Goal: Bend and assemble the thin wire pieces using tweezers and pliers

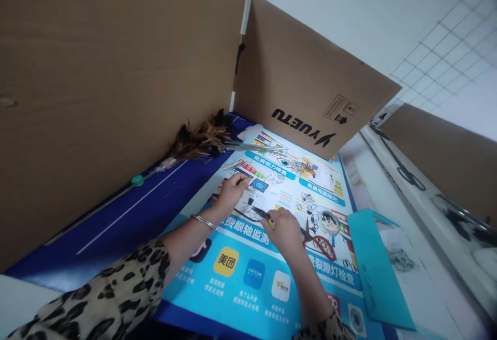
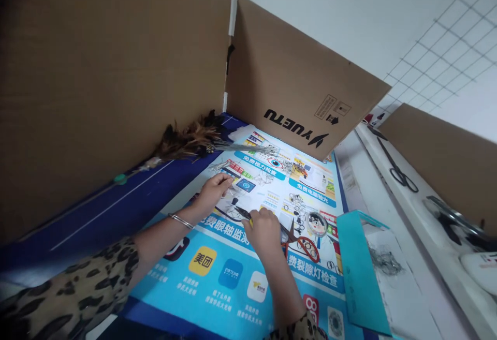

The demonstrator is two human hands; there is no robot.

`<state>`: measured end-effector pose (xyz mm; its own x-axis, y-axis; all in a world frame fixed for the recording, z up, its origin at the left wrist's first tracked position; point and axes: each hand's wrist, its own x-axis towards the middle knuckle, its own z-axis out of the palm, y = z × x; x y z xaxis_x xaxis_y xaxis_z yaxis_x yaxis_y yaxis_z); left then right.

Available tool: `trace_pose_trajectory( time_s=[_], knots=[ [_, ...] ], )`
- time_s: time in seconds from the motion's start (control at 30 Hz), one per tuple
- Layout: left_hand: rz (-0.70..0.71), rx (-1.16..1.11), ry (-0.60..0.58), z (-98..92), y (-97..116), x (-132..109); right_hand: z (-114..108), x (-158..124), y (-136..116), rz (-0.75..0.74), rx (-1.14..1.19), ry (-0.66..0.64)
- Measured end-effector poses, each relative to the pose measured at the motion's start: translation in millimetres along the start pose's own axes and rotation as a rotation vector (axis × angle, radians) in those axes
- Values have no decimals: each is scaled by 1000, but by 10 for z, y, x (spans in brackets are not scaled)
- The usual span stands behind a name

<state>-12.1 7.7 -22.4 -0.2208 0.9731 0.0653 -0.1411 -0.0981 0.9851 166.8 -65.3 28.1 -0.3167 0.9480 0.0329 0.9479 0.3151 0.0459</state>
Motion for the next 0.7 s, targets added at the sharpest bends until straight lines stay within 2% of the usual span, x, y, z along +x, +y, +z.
trace_pose_trajectory(
  time_s=[0.27,0.4,0.53,0.7],
  knots=[
    [11,-63,35,-31,32,25,-19,169,-174,-8,-144,-1],
    [14,-105,44,-39,21,45,-108,162,-145,-9,-139,-17],
    [-8,-175,54,-15,-5,26,-181,132,-50,17,-84,-105],
    [-45,-282,26,78,-74,-62,-150,147,-30,45,-21,-214]
  ],
)
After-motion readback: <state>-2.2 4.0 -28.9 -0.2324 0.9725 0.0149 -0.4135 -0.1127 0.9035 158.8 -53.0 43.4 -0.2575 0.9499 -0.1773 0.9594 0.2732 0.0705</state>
